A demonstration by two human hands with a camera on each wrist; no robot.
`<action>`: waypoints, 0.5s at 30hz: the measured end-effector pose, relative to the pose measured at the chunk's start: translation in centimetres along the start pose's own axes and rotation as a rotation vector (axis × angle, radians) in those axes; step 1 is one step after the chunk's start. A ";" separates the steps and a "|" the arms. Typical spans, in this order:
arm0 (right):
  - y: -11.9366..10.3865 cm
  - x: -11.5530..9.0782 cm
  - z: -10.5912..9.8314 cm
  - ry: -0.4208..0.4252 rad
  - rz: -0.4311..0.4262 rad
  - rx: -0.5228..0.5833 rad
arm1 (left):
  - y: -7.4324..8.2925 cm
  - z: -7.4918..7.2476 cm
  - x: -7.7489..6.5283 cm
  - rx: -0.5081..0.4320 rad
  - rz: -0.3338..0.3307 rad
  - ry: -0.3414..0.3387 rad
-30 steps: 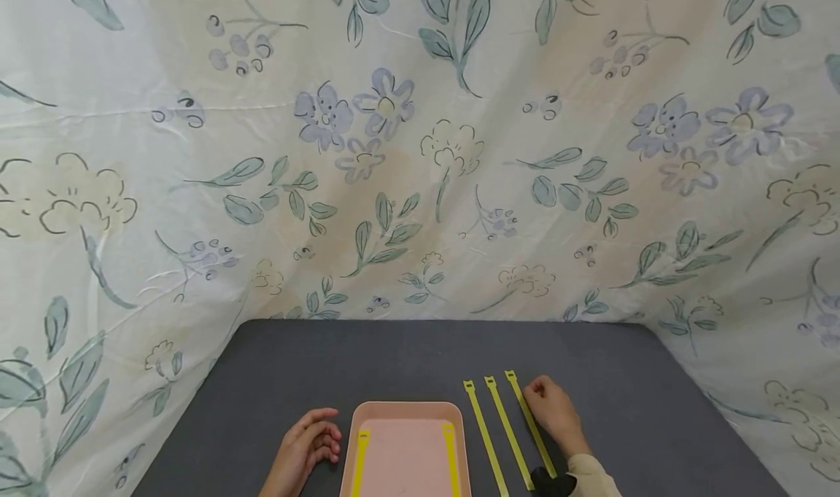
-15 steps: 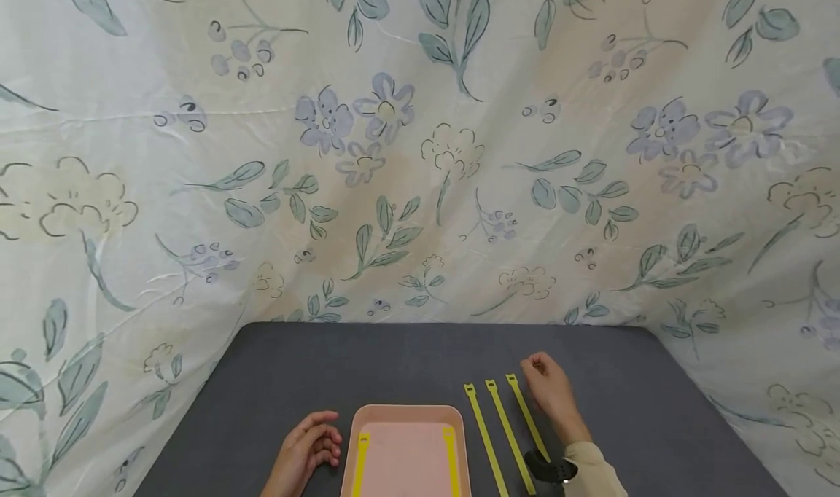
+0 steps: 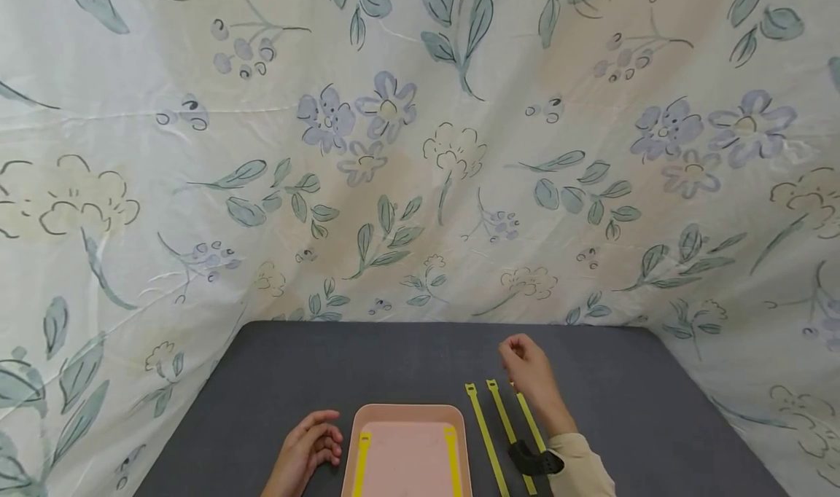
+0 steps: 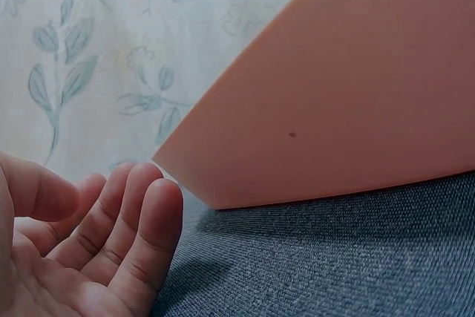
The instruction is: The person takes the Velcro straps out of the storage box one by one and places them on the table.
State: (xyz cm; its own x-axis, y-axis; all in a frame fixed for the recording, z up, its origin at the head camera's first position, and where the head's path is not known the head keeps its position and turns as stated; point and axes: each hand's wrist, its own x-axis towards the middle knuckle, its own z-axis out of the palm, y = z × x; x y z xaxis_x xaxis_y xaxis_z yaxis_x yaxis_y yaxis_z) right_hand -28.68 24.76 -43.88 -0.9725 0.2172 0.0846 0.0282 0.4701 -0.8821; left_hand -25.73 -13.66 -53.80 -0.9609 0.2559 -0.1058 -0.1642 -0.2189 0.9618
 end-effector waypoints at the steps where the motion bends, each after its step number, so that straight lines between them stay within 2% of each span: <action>1: -0.4 -0.1 0.1 -0.007 -0.005 0.003 | 0.0 0.0 0.0 -0.001 0.001 0.000; 9: -2.9 -1.1 1.4 -0.091 -0.099 0.059 | 0.0 0.1 -0.1 -0.011 0.001 0.006; 15: -4.7 -1.4 2.5 -0.118 -0.091 0.078 | 0.0 0.1 -0.1 -0.004 0.004 0.010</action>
State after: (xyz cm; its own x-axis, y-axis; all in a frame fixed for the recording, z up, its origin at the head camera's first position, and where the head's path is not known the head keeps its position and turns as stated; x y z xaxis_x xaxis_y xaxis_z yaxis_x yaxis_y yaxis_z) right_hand -28.02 20.06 -41.02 -0.9907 0.0729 0.1152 -0.0750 0.4142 -0.9071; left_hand -25.64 -13.61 -53.82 -0.9638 0.2452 -0.1046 -0.1612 -0.2237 0.9612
